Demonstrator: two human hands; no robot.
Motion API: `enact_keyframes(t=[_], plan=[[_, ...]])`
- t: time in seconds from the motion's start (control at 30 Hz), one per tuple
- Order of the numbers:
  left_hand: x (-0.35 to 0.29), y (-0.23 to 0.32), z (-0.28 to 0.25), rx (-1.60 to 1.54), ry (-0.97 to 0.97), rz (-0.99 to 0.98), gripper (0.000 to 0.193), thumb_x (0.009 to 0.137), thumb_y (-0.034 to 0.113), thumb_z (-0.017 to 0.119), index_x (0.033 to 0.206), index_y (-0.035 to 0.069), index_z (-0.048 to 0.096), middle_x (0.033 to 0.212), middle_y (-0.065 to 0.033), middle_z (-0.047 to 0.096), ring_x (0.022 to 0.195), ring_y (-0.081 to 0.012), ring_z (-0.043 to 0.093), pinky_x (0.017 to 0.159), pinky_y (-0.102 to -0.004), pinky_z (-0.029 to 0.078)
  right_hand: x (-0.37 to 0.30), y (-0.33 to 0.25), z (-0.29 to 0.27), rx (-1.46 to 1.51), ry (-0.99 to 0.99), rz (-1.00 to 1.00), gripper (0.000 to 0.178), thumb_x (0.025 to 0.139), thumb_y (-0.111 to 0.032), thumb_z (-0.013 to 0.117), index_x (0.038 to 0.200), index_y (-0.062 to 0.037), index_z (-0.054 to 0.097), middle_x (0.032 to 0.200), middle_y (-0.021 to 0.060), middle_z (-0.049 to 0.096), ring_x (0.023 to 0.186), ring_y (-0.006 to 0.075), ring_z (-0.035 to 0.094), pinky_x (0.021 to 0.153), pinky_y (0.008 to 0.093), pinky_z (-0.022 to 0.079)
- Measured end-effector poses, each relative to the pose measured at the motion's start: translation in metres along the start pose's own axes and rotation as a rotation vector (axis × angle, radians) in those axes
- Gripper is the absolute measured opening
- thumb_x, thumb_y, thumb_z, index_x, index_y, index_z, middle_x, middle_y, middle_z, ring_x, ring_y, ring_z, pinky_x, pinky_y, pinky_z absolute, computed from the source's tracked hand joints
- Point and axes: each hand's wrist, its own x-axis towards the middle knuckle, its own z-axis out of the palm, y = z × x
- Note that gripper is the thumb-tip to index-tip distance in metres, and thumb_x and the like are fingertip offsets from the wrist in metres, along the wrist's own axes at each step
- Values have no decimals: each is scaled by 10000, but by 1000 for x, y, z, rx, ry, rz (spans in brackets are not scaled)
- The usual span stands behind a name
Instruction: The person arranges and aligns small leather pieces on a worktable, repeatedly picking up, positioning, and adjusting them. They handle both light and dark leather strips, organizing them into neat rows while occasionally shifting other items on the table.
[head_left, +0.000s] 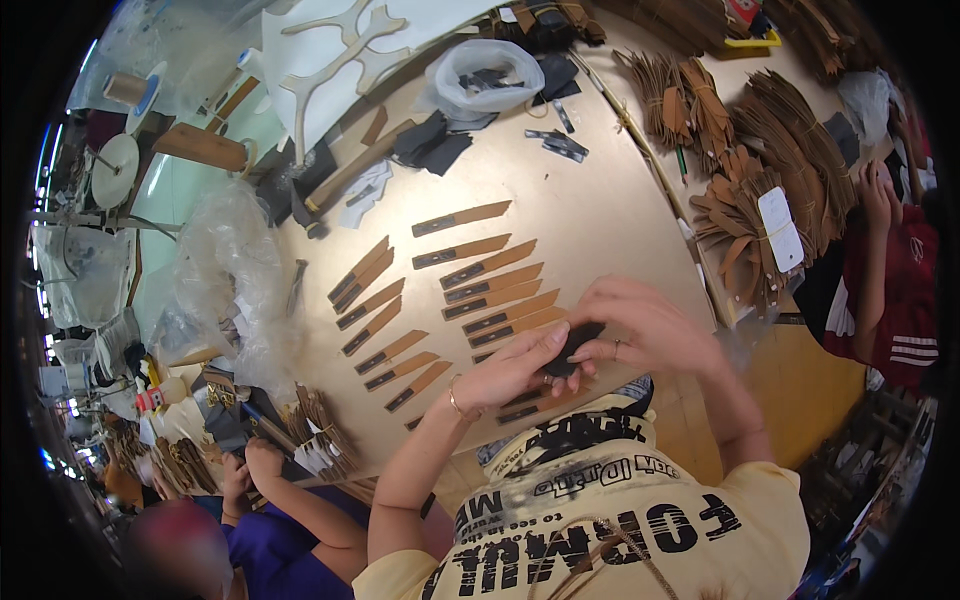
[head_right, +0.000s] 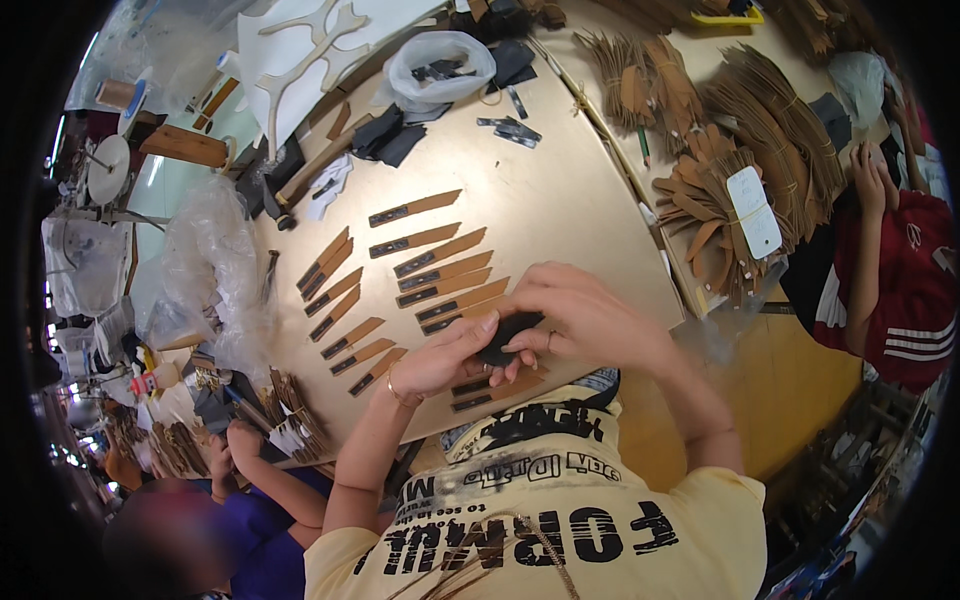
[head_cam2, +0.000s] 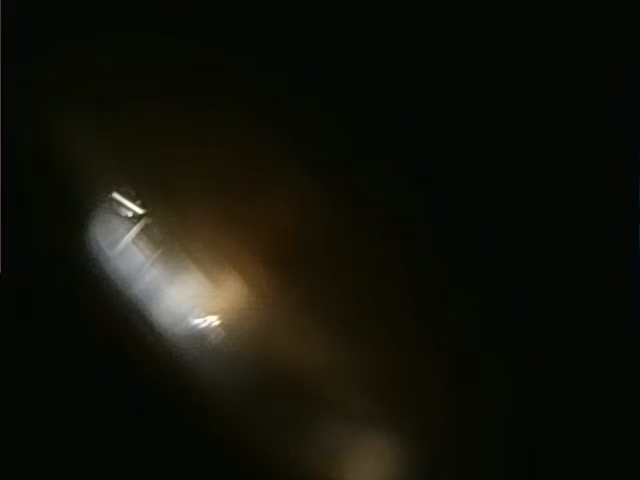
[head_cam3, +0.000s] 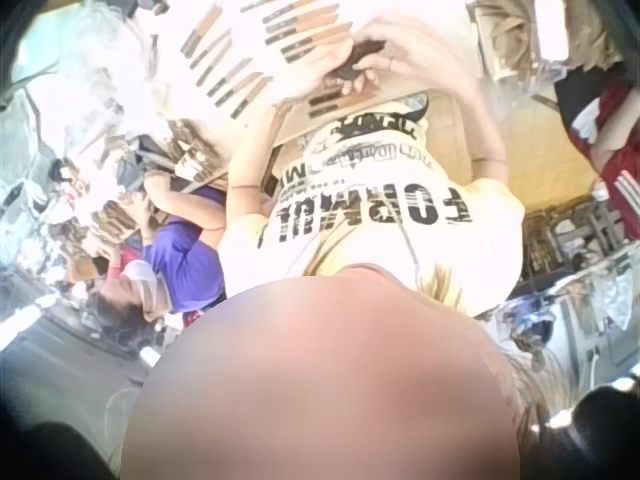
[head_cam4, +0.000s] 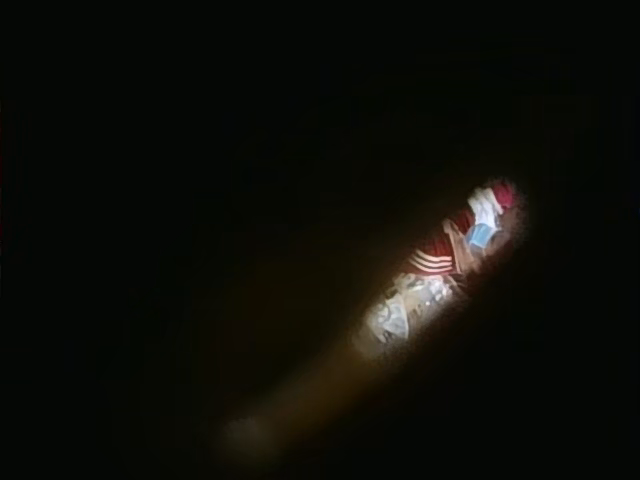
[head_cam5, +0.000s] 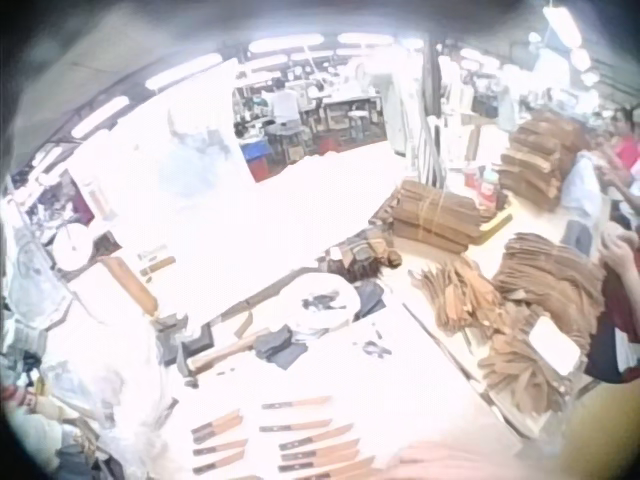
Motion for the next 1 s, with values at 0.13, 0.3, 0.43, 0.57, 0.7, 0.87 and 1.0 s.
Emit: enact_keyframes(t=[0.13,0.3,0.43,0.57,0.7,0.87,1.0], plan=[[6,-21,13,-112,88,105,493,1073,415,358,1217,-13,556,958,-78,648,810,-111,585,734,-234,495,-33,8,25,104,442,100,396,757,-160,809,1133,-98,699,1016,96,592,882,257,582,803,363,486],[14,-37,24,-173,123,170,424,1077,357,387,1199,-11,560,981,-79,644,828,-118,598,716,-242,502,-50,19,49,-1,595,71,321,736,-115,825,1041,-90,729,1029,86,593,867,240,590,732,322,498],[18,-36,30,-250,203,174,414,1078,326,396,1220,-30,552,966,-77,643,825,-120,600,703,-234,499,-50,30,50,-172,666,-86,319,715,-94,838,1015,-71,732,1017,94,618,874,214,617,724,302,507],[22,-32,30,-369,230,208,453,1075,304,402,1329,-58,504,970,-81,639,790,-121,578,688,-243,487,-52,33,46,-120,737,-109,227,755,-49,806,968,-41,728,904,78,656,800,179,621,697,282,501],[25,-32,28,-340,337,261,412,1088,288,352,1265,-31,543,972,-73,634,800,-120,556,707,-268,465,-62,35,40,495,729,282,126,841,-46,748,953,4,720,812,34,680,728,100,611,676,256,493],[16,-31,22,-147,607,400,393,1086,294,351,1137,-17,586,933,-65,628,775,-123,536,702,-265,451,-54,64,30,281,824,433,139,893,-88,709,973,25,724,797,54,698,674,96,612,621,251,492],[8,-25,17,-118,571,430,468,1082,270,336,1378,-71,460,1004,-99,634,776,-133,536,684,-269,450,-32,85,34,-12,871,398,147,889,-111,704,993,-9,723,817,86,685,673,191,650,631,306,516]])
